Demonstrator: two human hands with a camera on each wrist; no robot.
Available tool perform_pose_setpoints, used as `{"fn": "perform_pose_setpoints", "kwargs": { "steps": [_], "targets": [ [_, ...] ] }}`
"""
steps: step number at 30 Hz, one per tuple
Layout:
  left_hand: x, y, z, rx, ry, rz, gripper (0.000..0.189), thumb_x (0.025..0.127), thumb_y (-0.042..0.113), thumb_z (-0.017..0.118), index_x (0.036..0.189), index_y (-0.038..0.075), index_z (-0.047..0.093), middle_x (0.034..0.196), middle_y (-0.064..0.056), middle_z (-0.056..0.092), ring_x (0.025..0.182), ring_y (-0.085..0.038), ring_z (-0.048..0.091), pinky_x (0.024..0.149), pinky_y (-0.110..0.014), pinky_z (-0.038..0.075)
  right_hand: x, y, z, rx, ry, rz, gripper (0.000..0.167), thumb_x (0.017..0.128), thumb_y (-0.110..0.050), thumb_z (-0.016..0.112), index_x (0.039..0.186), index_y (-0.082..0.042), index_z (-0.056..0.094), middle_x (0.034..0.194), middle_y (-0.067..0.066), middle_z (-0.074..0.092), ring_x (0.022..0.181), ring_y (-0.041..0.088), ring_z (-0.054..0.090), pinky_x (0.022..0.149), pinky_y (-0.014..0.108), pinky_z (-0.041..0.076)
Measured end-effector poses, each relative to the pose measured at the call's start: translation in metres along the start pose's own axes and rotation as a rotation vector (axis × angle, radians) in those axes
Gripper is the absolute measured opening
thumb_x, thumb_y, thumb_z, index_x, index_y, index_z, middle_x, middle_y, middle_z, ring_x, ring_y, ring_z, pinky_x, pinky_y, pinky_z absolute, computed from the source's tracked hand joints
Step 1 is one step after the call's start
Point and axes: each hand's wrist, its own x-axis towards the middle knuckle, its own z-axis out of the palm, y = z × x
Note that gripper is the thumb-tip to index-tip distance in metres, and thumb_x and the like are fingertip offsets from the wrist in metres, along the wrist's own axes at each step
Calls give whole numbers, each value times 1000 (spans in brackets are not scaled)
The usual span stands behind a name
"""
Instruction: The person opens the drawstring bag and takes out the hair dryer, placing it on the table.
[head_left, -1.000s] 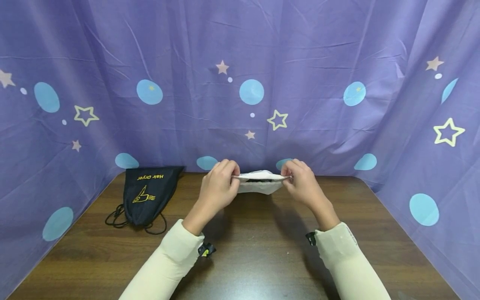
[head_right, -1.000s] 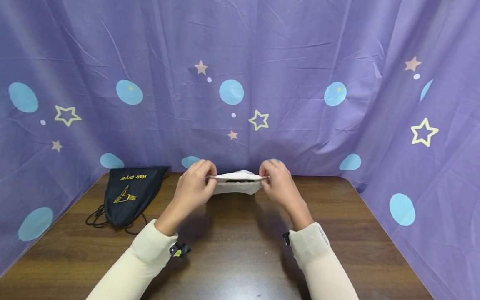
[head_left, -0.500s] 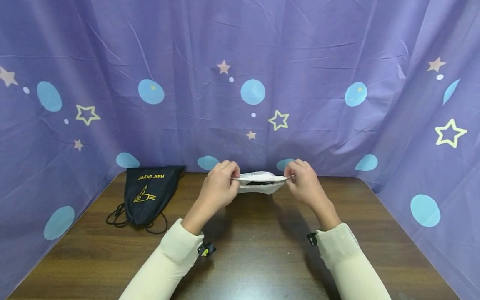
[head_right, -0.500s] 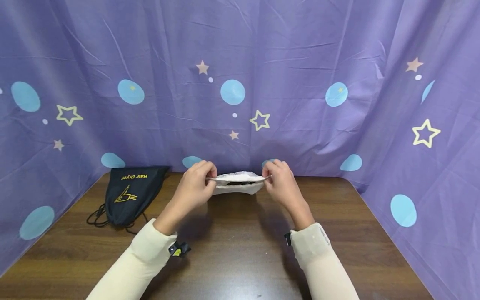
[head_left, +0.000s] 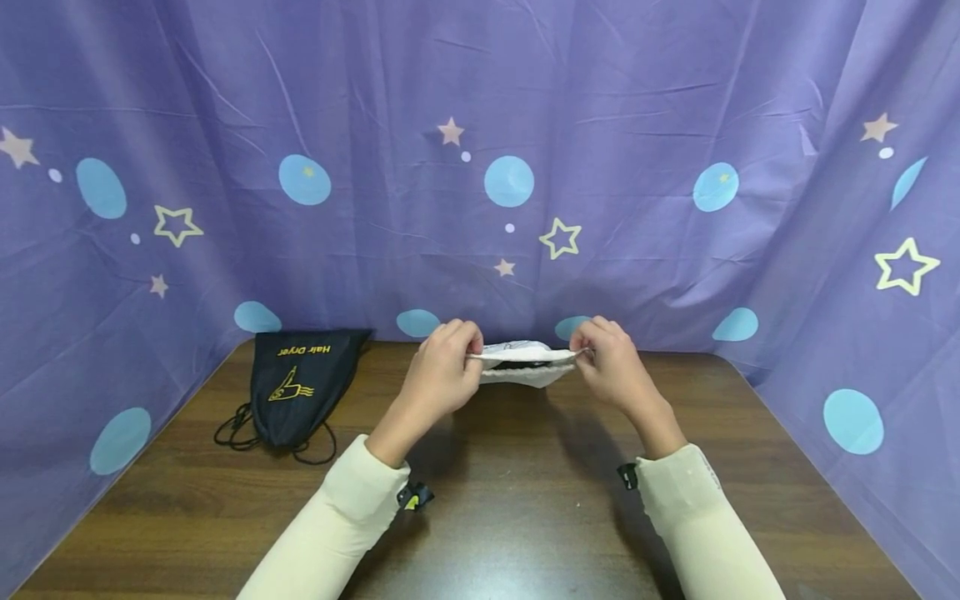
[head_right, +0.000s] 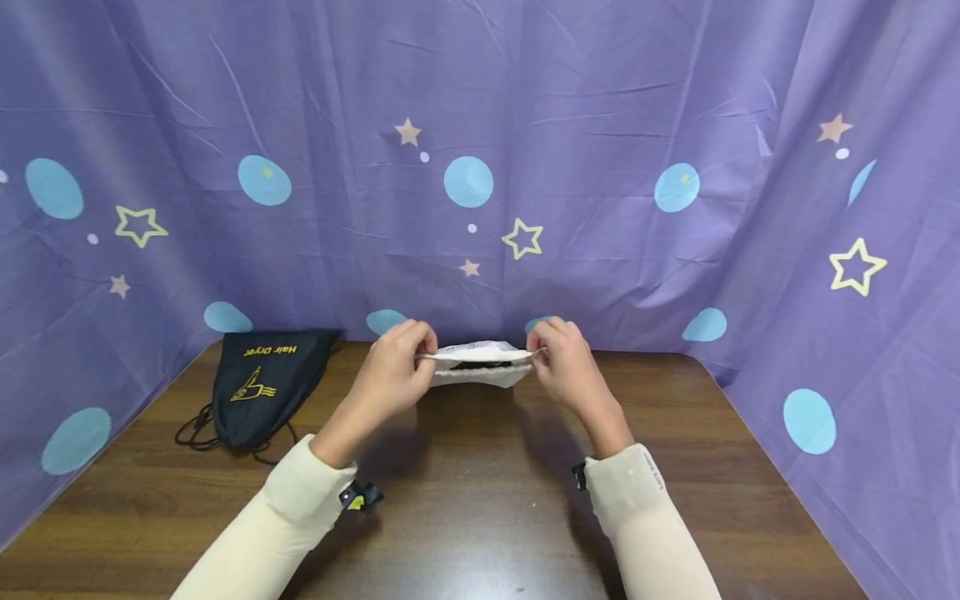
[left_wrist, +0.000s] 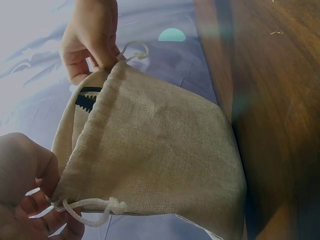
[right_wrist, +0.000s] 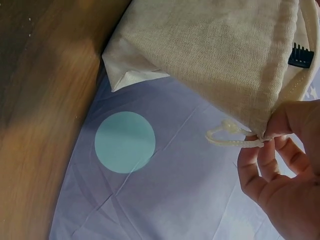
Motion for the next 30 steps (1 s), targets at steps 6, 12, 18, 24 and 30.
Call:
{"fn": "perform_pose_setpoints", "kwargs": {
  "steps": [6,12,18,24,30],
  "targets": [
    [1,-2,-2,-6,-3,-5,20,68,-6,58,79,11,57,76,-1,51,70,-22,48,63,-37,42,2,2,-4,11,-27,18,28,67,16,66,78,-9,58,76,4,55,71,24,51,68,39,42],
    [1,-3,-4,-6,-50,9,21,69,-6,60,81,11,59,77,-1,52,72,-22,48,65,-37,42,1,5,-6,55,-45,-7,29,69,16,66,82,-10,60,78,2,57,73,21,51,69,37,41],
    [0,-3,-7,-35,-107,22,21,74,-5,58,86,12,61,80,-3,57,75,-20,48,67,-35,42,0,9,-5,93,-34,-109,32,71,18,62,87,-9,61,82,0,60,75,20,48,69,35,38],
    [0,-8,-6,-61,-83,34,20,73,-5,60,84,12,63,78,-3,56,75,-20,50,68,-35,42,-2,13,-6,114,-28,-177,31,75,16,58,88,-12,63,87,-2,64,76,19,49,68,34,39],
    [1,-9,-3,-82,-55,45,18,73,-2,60,81,13,66,78,-2,57,75,-19,51,68,-35,43,-3,15,-7,118,-44,-189,33,76,16,59,91,-14,66,93,-2,66,77,18,51,69,35,42]
  ]
}}
